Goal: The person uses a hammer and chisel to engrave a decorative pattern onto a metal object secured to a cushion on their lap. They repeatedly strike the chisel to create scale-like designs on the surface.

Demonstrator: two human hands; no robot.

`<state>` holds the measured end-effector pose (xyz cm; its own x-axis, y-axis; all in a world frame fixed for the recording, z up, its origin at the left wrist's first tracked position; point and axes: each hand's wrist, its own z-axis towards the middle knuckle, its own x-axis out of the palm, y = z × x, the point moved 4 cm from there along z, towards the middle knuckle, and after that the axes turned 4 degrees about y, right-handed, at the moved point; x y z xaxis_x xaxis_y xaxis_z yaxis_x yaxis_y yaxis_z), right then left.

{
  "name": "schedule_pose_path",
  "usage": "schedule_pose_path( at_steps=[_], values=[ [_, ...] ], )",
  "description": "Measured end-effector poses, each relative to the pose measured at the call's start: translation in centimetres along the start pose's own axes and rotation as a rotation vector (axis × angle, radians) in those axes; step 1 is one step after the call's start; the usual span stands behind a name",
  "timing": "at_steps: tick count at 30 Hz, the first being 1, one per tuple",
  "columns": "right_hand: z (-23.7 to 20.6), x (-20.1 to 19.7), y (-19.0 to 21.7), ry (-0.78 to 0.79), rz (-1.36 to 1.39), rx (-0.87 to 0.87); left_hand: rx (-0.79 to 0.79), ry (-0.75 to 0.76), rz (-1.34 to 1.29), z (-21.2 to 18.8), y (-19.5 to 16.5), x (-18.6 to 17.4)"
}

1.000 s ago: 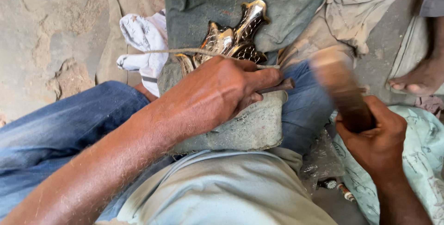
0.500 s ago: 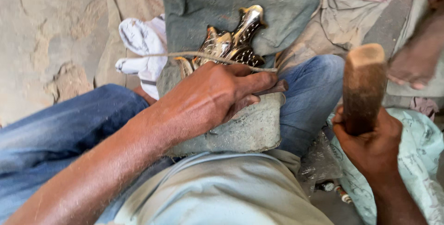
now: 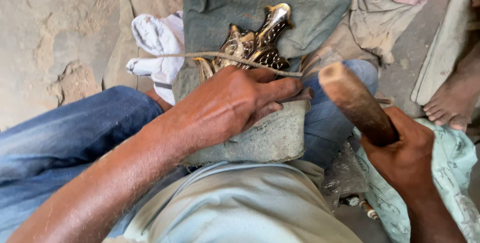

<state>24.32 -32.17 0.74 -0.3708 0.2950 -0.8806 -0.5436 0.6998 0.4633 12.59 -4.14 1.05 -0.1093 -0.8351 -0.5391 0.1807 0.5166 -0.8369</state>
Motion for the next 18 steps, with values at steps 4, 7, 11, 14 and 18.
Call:
schedule_pose_path(
  at_steps=[4,7,11,14,18],
  values=[
    [0.0,0.2,-0.1,-0.020,0.021,-0.041,0.019,-0.040,-0.010,-0.1,0.0,-0.1],
    [-0.2,0.3,-0.5,-0.045,0.217,-0.001,0.022,-0.042,0.033,-0.3,-0.1,-0.1],
    [-0.5,0.4,-0.7,-0.002,-0.172,0.012,0.044,-0.039,0.017,-0.3,-0.1,-0.2],
    [-0.7,0.1,-1.1,-0.117,0.433,0.000,0.014,-0.020,-0.001,-0.3,0.0,-0.3],
    [-0.8,0.7,-1.2,-0.013,0.249,0.049,0.016,-0.014,-0.022,-0.4,-0.2,-0.6]
  ],
)
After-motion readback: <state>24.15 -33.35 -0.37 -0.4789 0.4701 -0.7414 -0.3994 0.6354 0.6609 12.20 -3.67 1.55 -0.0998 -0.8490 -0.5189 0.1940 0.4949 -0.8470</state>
